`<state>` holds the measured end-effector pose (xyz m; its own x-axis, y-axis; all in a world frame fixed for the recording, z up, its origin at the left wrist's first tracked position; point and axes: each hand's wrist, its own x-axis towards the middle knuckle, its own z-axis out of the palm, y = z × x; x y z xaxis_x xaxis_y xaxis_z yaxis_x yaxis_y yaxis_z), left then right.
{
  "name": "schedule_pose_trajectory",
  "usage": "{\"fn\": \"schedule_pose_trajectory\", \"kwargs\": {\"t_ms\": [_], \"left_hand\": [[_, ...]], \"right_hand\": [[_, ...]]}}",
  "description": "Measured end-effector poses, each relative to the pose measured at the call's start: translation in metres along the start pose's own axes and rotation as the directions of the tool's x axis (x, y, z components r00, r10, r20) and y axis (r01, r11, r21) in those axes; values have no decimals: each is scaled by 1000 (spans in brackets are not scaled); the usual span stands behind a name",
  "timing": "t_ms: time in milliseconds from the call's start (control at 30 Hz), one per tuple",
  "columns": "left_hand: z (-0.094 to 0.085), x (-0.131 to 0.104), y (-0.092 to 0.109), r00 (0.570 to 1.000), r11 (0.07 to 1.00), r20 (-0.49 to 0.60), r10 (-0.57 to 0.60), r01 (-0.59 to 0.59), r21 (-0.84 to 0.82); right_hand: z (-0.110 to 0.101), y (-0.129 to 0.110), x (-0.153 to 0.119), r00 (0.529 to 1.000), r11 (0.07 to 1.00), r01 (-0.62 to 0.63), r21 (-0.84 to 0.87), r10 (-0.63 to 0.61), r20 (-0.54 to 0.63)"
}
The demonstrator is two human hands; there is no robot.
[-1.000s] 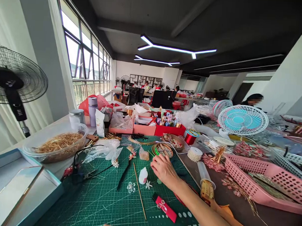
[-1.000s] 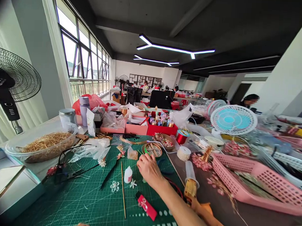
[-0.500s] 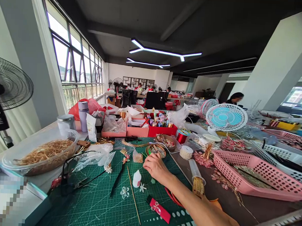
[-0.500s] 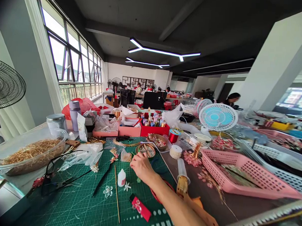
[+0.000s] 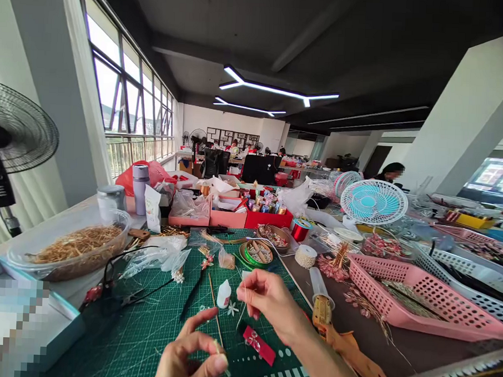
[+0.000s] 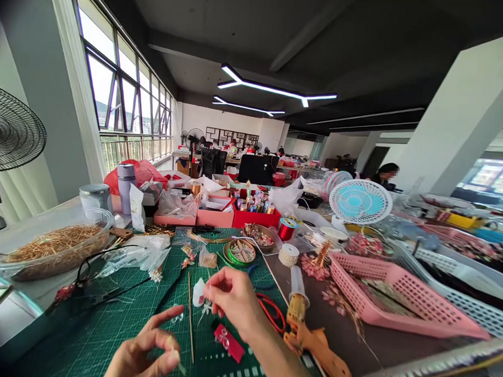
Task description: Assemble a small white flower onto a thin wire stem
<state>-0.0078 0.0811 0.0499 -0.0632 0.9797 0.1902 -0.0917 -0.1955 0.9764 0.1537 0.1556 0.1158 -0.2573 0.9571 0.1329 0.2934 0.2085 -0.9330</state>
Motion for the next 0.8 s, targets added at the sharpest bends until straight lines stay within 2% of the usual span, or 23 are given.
{"fn": "schedule_pose_trajectory", "kwargs": {"t_ms": [100, 167, 233, 333, 400, 500, 700, 800], "left_hand": [[9, 4, -1, 991, 989, 135, 5, -25, 147], [9, 3, -7, 989, 983, 138, -50, 24, 184], [7, 0, -12, 985, 990, 130, -113, 100, 103], [1, -6, -9, 975, 986, 167, -149, 158, -42], [-4, -10, -3, 967, 990, 215, -133, 139, -13], [-9, -14, 8, 956, 989, 266, -128, 102, 108], [-16, -19, 15, 963, 962, 208, -171, 117, 248], [-18, -18, 12, 971, 980, 179, -157, 131, 148]], "right_hand": [[22, 5, -22, 1000, 1000, -28, -3, 28, -2], [29, 6, -30, 1000, 1000, -19, -8, 19, -8], [29, 4, -34, 999, 998, -24, 56, 22, 27], [23, -1, -34, 986, 959, -111, 260, 73, 151], [20, -2, -32, 959, 919, -200, 341, 112, 259], [18, 3, -24, 906, 896, -295, 331, 152, 395], [15, 10, -9, 798, 903, -369, 221, 186, 573], [17, 6, -12, 808, 913, -356, 201, 193, 557]]}}
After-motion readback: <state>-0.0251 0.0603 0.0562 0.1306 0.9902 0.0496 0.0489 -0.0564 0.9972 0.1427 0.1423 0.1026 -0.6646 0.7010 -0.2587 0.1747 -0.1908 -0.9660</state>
